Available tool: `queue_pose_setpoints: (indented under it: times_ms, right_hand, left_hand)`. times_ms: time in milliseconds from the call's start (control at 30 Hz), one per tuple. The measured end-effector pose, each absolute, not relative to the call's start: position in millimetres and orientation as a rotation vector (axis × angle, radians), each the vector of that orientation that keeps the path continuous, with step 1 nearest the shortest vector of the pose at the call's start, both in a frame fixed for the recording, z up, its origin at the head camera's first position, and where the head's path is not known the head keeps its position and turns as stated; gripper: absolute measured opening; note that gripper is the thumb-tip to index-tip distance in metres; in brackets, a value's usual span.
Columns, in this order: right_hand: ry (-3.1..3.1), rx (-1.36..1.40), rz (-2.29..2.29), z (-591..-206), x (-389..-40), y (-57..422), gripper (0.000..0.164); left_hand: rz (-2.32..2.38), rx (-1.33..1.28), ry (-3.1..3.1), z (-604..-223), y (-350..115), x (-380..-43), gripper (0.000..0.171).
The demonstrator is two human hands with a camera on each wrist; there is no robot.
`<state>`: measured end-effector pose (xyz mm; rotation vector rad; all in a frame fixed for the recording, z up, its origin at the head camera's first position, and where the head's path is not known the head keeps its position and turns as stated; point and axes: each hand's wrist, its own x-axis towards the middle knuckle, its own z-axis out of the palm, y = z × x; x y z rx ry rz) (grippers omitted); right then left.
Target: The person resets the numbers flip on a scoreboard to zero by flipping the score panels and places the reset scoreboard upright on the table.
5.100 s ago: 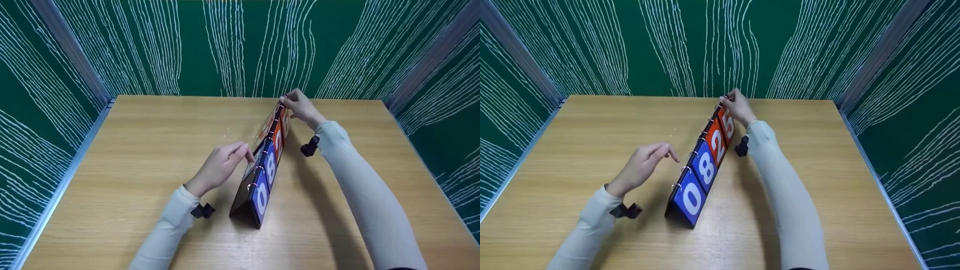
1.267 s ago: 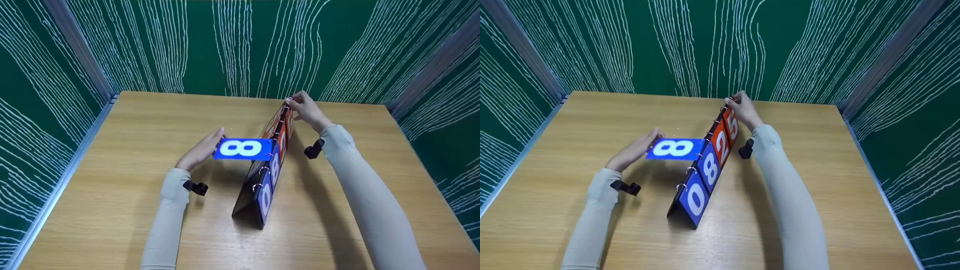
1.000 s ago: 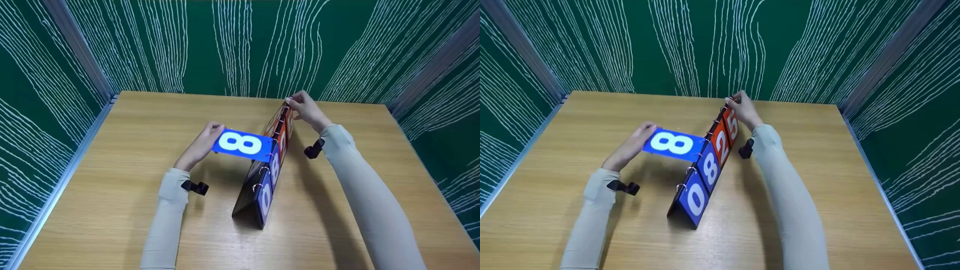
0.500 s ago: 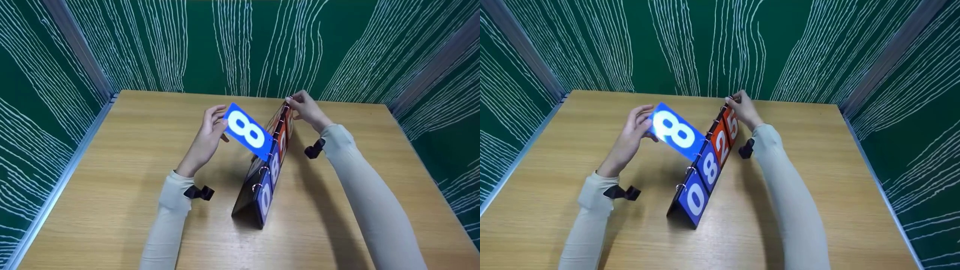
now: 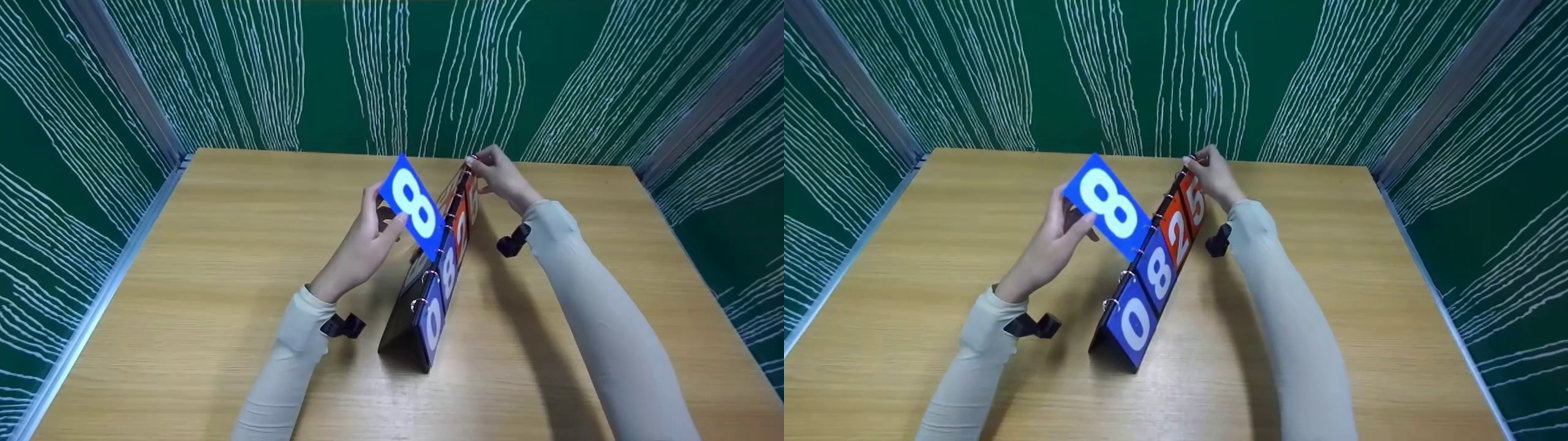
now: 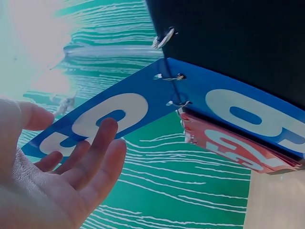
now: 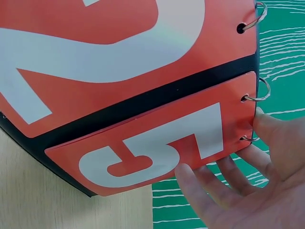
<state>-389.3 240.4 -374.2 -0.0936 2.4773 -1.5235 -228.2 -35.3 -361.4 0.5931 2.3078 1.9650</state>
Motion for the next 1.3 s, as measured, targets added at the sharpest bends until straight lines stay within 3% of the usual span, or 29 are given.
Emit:
queue_pose_setpoints:
  times_ms: [433,833,1133,1300]
  right_hand:
    - [2.455,-0.080,-1.521,-373.4,-388.1,242.0,0.039]
    - [2.453,-0.106,-1.546,-374.7,-389.1,242.4,0.039]
    - [2.478,-0.140,-1.540,-374.6,-389.3,240.6,0.031]
    - [2.473,-0.125,-1.521,-375.2,-390.7,242.3,0.037]
  left_hand:
    - [1.685,0.779,2.523,-370.1,-12.8,-219.8,0.072]
    - [1.284,1.011,2.819,-374.2,-0.6,-215.2,0.059]
    - [1.213,1.225,2.893,-380.5,-1.5,-218.3,0.027]
    - [1.156,1.237,2.883,-381.5,-0.3,-219.2,0.020]
